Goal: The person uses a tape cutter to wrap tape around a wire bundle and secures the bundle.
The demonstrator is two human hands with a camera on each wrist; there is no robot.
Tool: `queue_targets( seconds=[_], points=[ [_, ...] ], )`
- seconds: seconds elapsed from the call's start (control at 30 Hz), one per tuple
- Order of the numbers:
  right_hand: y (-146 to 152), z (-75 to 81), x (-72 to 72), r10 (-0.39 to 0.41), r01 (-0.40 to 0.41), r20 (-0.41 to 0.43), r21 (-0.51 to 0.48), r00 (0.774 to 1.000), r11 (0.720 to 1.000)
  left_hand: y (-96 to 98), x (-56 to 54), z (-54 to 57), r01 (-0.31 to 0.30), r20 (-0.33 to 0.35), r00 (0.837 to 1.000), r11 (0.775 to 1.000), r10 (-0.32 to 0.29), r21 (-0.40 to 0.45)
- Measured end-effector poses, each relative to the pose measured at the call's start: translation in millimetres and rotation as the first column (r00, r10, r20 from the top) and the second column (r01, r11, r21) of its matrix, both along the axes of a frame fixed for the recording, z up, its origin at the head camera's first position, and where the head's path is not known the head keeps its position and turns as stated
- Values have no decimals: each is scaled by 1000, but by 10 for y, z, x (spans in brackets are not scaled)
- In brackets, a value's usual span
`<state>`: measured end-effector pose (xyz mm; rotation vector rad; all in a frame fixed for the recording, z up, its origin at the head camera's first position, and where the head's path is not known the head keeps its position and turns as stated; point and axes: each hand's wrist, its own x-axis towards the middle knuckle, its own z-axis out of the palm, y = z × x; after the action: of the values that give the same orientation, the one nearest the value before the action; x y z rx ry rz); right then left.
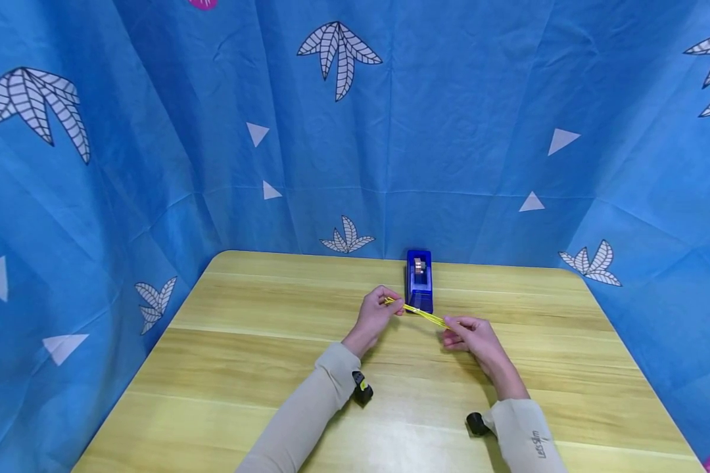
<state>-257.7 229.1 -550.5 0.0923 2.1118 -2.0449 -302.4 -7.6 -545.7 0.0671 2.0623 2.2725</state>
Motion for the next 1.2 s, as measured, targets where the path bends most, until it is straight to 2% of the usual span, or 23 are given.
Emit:
queue_targets(
  seconds=[0.27, 0.4, 0.53, 0.73, 0.9, 1.2],
  points=[
    [-1, -20, 4, -14, 14, -58, 11, 998, 1000, 16, 5, 10, 2, -30, 1000, 1000, -2, 27],
    [2, -24, 10, -13, 14, -79, 14, 997, 1000, 23, 8, 5, -5, -36, 999, 1000, 5, 8],
    [6, -27, 11, -18, 20, -84, 24, 996, 1000, 25, 10, 9, -7, -25, 1000, 1000, 7, -6],
    [4, -38, 1, -26, 31, -86, 58, 996, 998, 25, 3, -9, -16, 7, 1000, 999, 16, 28],
    [2, -43, -9, -28, 37, -101, 95, 994, 995, 22, -4, -17, -7, 35, 999, 1000, 7, 4],
    [3, -40, -6, -23, 32, -105, 88, 994, 996, 22, 28, 11, -29, 25, 999, 999, 30, -35]
  ],
)
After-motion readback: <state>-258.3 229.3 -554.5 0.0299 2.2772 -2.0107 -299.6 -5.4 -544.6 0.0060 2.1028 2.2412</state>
